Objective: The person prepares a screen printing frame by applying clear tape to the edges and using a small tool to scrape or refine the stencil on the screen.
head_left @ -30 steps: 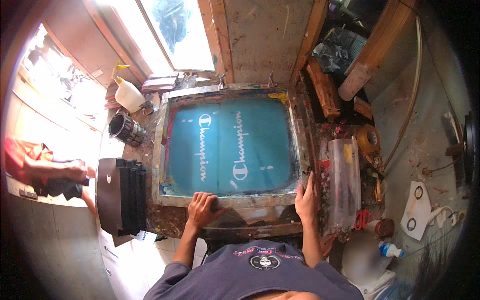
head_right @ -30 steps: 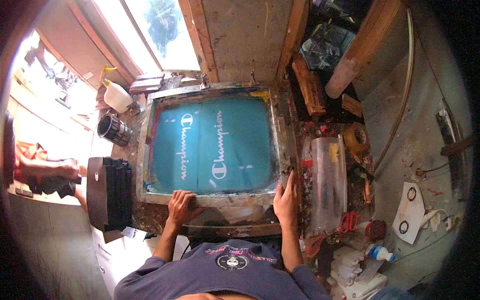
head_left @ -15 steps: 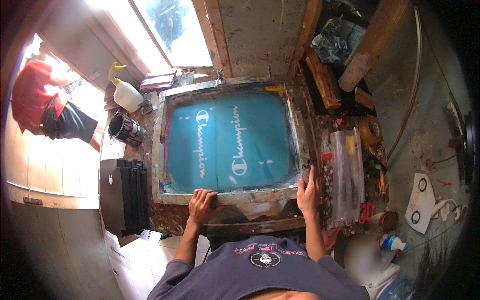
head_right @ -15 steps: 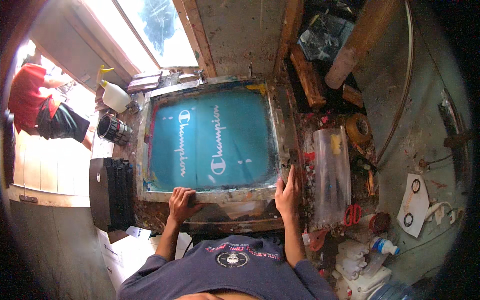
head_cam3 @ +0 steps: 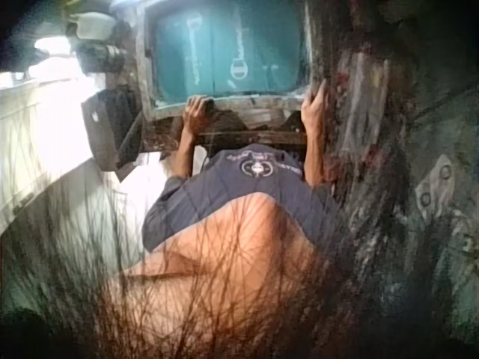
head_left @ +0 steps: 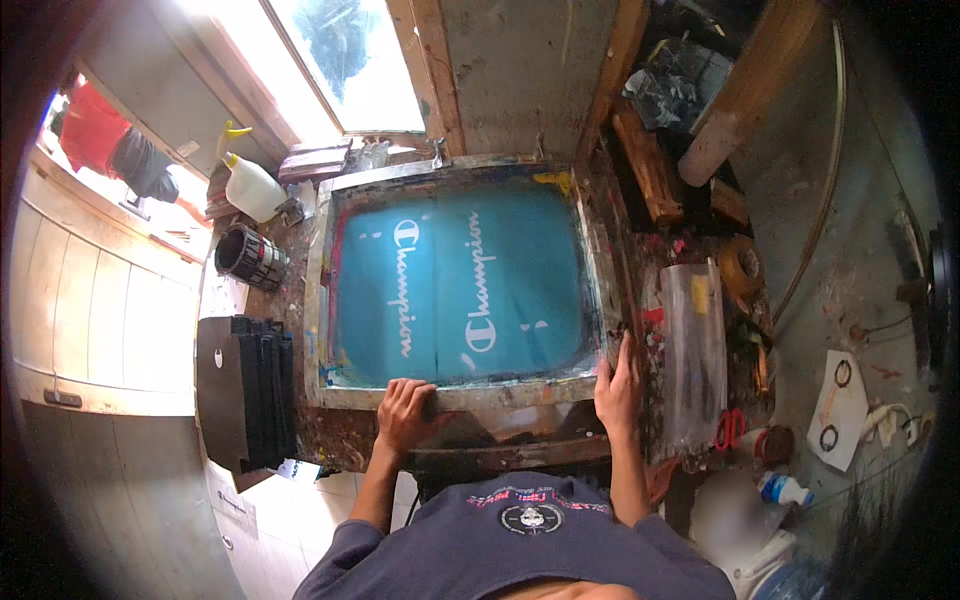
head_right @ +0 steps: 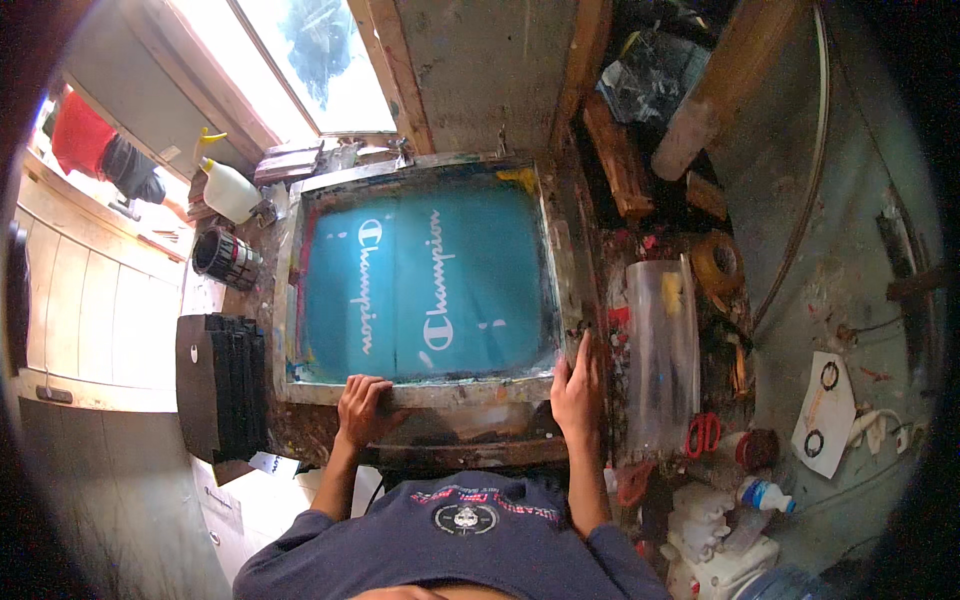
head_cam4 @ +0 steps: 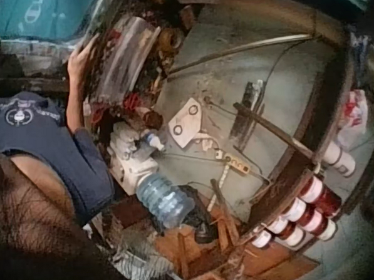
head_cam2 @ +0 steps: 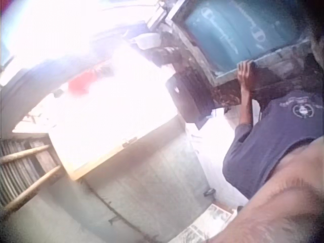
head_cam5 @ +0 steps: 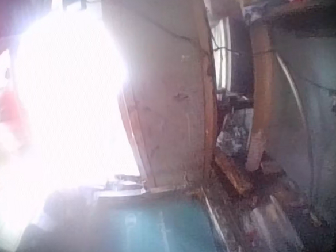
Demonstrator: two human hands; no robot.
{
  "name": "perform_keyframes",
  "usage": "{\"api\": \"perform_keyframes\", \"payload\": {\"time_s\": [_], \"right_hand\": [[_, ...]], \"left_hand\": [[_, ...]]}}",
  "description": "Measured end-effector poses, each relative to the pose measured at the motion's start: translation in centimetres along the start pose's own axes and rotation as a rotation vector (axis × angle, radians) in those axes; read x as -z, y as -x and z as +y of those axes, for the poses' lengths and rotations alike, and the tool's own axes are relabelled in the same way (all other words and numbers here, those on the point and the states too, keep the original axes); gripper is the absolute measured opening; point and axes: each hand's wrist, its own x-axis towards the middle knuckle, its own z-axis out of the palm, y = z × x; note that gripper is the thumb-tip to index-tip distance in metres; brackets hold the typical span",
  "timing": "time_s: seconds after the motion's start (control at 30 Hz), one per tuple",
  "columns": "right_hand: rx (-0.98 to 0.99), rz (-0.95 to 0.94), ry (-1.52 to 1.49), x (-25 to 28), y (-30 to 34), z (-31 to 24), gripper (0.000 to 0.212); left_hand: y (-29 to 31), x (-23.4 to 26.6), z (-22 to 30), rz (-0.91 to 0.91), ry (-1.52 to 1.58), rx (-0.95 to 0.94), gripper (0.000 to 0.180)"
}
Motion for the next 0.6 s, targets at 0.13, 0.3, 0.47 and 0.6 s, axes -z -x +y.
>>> {"api": "perform_keyframes", "payload": {"time_s": [0.13,0.3,0.47,0.6], "right_hand": [[0.045,-0.008,0.031,0.0,0.0,0.0,0.062],[0.037,0.008,-0.01,0.0,-0.1,0.1,0.063],[0.07,0.042,-0.008,-0.6,-0.4,0.4,0.063],[0.078,0.048,0.007,-0.3,-0.4,0.5,0.062]], "left_hand": [[0.4,-0.1,-0.1,0.01,0.011,0.0,0.058],[0.1,0.0,0.0,-0.009,0.01,0.006,0.057],[0.1,0.1,-0.4,-0.01,-0.007,0.008,0.056],[-2.6,2.4,1.7,-0.057,0.061,0.08,0.057]]}}
